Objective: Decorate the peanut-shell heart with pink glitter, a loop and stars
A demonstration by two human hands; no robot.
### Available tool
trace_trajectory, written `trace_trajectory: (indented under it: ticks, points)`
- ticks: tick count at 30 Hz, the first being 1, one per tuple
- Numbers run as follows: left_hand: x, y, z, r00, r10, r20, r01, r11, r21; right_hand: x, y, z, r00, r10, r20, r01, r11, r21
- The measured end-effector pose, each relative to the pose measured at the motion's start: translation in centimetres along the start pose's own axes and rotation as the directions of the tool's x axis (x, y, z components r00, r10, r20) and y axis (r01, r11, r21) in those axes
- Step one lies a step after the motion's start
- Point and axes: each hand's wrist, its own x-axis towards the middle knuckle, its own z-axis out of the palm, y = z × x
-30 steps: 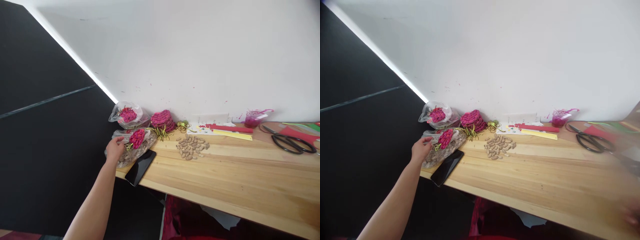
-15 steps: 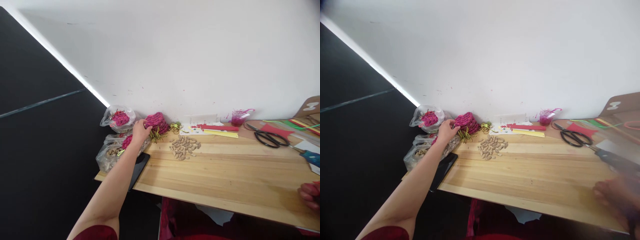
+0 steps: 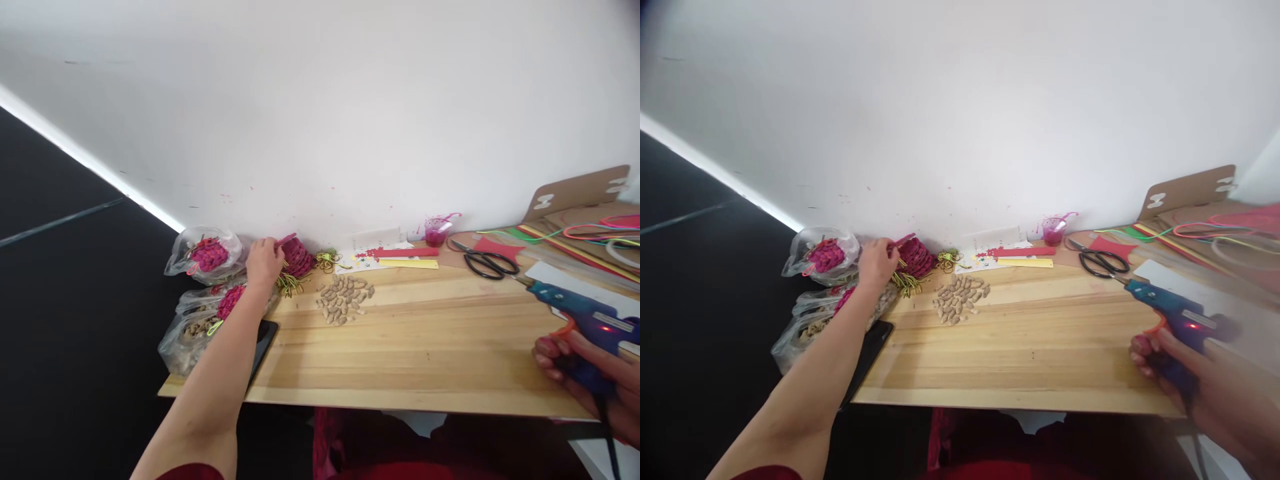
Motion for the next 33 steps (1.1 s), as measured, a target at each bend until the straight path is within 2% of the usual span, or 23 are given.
trace_trajectory:
  ticks: [3, 5, 7, 9, 11, 13, 15, 16, 18, 20, 23, 27, 33]
  points:
    - [-0.2, 0.2, -2.1, 0.994, -0.06, -0.091, 0.054, 0.997, -0.062, -0.6, -0.7, 0.5, 0.993, 0.119, -0.028, -0.114, 0.985, 0.127]
    - [-1.6, 1.3, -3.6, 0.988, -0.07, -0.136, 0.052, 0.99, -0.133, -1.0, -1.0, 0.6, 0.989, 0.148, -0.031, -0.142, 0.98, 0.139]
    - [-4.2, 3.2, -4.8, 0.977, -0.036, -0.211, -0.038, 0.94, -0.339, -1.3, -1.1, 0.6, 0.988, 0.156, 0.007, -0.155, 0.979, 0.13]
    - [-7.9, 5.7, -5.2, 0.971, 0.076, -0.228, -0.178, 0.864, -0.47, -1.5, -1.1, 0.6, 0.991, 0.115, 0.062, -0.123, 0.983, 0.137]
    - [-12.1, 8.4, -4.7, 0.949, 0.257, -0.18, -0.314, 0.771, -0.554, -1.7, -1.1, 0.6, 0.991, 0.092, 0.095, -0.108, 0.977, 0.182]
    - [-16.0, 11.0, -3.3, 0.892, 0.43, -0.143, -0.412, 0.639, -0.65, -2.0, -1.1, 0.7, 0.988, 0.098, 0.116, -0.123, 0.966, 0.228]
    - [-18.8, 13.2, -1.2, 0.839, 0.526, -0.138, -0.461, 0.552, -0.695, -2.2, -1.3, 0.8, 0.986, 0.099, 0.131, -0.132, 0.954, 0.268]
    - [-19.7, 14.1, -0.1, 0.828, 0.545, -0.132, -0.468, 0.542, -0.698, -2.4, -1.4, 0.9, 0.985, 0.098, 0.142, -0.135, 0.95, 0.281]
    - [-20.5, 15.8, 2.0, 0.823, 0.555, -0.119, -0.474, 0.556, -0.683, -2.6, -1.5, 0.9, 0.98, 0.103, 0.172, -0.151, 0.943, 0.297]
    - [-20.6, 17.3, 3.6, 0.855, 0.513, -0.079, -0.428, 0.609, -0.668, -2.6, -1.5, 0.9, 0.973, 0.12, 0.198, -0.176, 0.939, 0.294]
    - [-20.6, 19.1, 4.7, 0.878, 0.478, 0.017, -0.33, 0.632, -0.701, -2.3, -1.4, 0.7, 0.972, 0.119, 0.202, -0.17, 0.95, 0.262]
    - [-21.3, 20.3, 4.9, 0.816, 0.563, 0.132, -0.256, 0.557, -0.79, -1.7, -1.0, 0.6, 0.97, 0.096, 0.222, -0.139, 0.973, 0.185]
    - [-21.0, 19.3, 4.5, 0.717, 0.679, 0.155, -0.329, 0.527, -0.784, -1.9, -1.4, 1.5, 0.97, 0.034, 0.241, -0.034, 0.999, -0.004]
